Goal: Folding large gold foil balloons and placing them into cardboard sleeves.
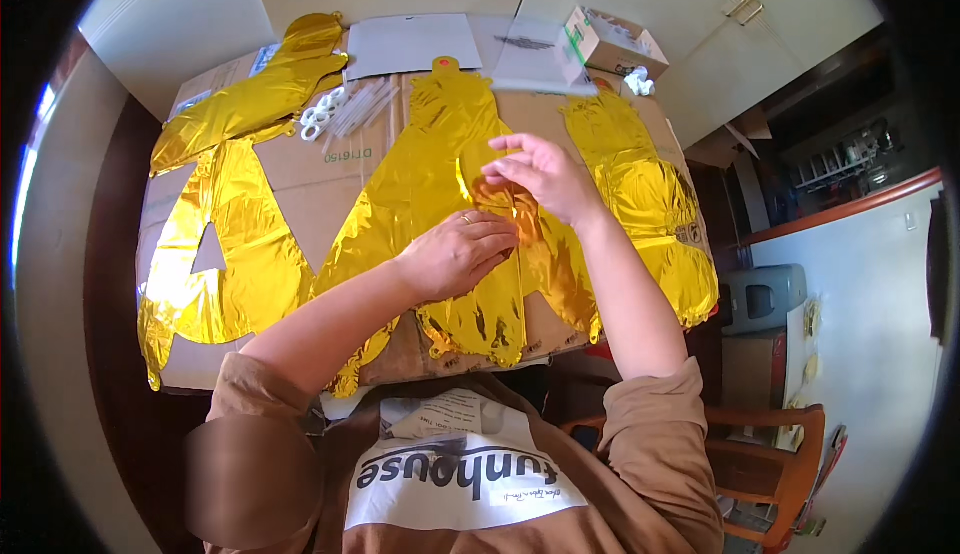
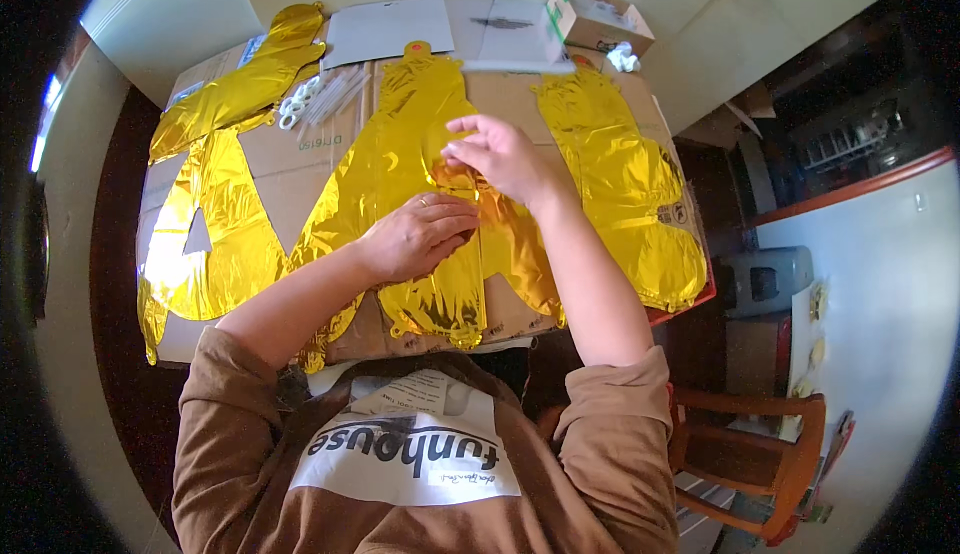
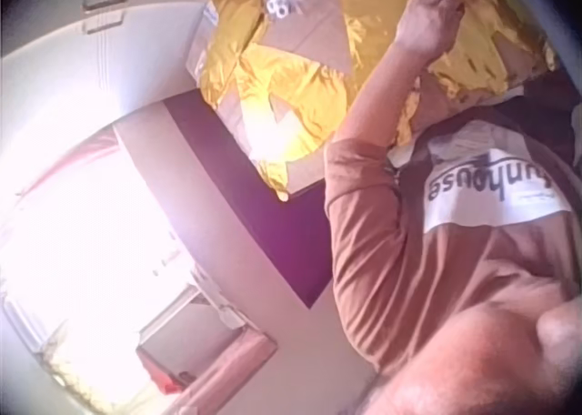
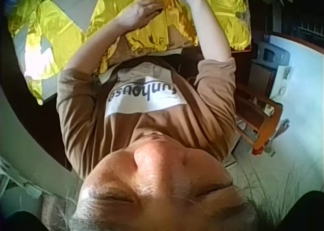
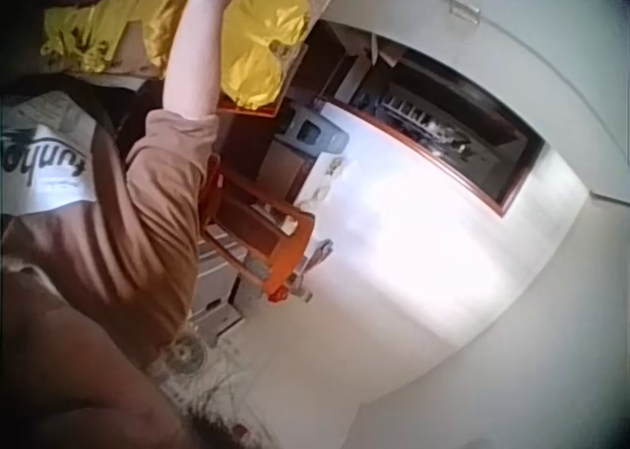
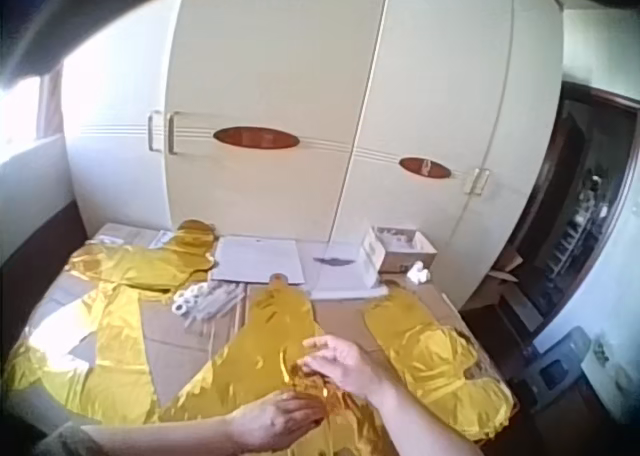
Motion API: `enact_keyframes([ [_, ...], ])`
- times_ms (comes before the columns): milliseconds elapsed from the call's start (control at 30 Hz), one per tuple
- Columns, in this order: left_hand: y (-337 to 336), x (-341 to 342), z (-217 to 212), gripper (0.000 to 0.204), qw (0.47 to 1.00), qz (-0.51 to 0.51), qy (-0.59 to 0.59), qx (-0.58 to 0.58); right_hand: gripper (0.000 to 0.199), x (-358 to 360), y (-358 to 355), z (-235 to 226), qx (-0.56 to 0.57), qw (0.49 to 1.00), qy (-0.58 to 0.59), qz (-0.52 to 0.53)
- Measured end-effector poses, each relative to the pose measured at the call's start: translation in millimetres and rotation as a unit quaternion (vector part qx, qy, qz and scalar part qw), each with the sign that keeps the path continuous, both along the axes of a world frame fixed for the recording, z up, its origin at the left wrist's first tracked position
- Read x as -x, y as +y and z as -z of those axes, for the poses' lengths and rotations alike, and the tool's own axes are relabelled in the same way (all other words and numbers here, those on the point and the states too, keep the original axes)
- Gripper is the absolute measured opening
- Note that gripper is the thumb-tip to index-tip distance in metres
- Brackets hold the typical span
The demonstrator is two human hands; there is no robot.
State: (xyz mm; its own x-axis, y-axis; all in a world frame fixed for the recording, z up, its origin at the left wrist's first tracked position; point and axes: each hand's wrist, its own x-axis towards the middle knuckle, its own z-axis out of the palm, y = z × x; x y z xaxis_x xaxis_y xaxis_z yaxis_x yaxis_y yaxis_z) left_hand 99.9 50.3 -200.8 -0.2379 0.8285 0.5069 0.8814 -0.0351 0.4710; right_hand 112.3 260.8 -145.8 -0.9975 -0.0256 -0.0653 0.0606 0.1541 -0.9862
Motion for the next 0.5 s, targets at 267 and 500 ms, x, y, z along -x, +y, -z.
enact_keyframes([
  [267, 1.5, 1.0, 0.4, 0.029, 1.000, 0.003, 0.003, 0.005, 0.022, -18.1, 24.2, 47.1, -0.443, 0.847, 0.293, 0.016],
  [500, 0.1, 2.3, 0.5, 0.031, 1.000, 0.008, 0.015, 0.003, 0.030, -24.1, 9.4, 50.7, -0.484, 0.828, 0.283, -0.003],
])
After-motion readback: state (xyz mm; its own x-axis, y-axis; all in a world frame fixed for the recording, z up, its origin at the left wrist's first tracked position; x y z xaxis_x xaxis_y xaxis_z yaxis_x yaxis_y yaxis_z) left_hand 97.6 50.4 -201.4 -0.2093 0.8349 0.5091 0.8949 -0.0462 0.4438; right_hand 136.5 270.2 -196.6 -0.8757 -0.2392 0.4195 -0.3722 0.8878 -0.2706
